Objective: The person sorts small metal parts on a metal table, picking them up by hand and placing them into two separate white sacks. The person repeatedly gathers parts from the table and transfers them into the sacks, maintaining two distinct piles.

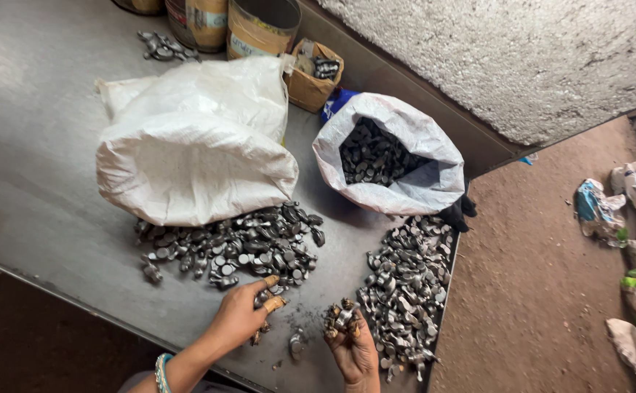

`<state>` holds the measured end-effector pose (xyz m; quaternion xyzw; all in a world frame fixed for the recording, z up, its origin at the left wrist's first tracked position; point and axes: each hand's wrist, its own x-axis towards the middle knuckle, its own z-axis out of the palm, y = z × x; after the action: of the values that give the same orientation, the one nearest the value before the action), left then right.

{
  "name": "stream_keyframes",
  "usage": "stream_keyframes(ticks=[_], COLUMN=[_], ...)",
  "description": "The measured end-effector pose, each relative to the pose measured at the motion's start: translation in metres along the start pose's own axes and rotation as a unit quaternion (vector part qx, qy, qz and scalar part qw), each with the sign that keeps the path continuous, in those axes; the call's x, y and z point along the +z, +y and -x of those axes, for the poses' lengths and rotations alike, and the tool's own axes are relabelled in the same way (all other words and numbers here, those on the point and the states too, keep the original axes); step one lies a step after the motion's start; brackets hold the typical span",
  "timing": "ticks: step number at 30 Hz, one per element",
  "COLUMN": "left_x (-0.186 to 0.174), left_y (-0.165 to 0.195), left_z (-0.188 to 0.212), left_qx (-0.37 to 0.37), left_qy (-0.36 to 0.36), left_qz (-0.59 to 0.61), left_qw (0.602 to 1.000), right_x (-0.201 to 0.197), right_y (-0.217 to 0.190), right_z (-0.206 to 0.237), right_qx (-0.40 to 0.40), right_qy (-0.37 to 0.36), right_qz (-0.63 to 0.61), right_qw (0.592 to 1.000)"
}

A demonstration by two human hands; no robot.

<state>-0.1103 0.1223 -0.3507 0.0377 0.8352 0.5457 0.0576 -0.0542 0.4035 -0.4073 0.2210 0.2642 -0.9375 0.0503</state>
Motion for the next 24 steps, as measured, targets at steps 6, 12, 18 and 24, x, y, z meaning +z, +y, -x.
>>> stream_keyframes(ticks=[6,12,18,24], left_x=[0.003,0.018,0.031,0.024], left_y=[0.020,0.003,-0.019,-0.012], left_z=[0.000,0.001,0.003,0.013], left_qx=[-0.124,-0.202,-0.228,-0.303], left_qy=[-0.101,-0.109,-0.116,-0.172], left_qz=[0.082,0.250,0.410,0.562], left_qw=[0.984,0.941,0.875,0.750], right_x=[-0.012,-0.001,0.040,0.109], right_y=[-0.007,-0.015,-0.011,0.003], right_z=[0.006,0.003,0.010,0.011], right_qx=[-0.023,-0.013,-0.038,-0.243], right_qy=[-0.046,-0.054,-0.077,-0.076], right_qz=[-0.026,0.020,0.168,0.649], right_qw=[0.998,0.998,0.982,0.717])
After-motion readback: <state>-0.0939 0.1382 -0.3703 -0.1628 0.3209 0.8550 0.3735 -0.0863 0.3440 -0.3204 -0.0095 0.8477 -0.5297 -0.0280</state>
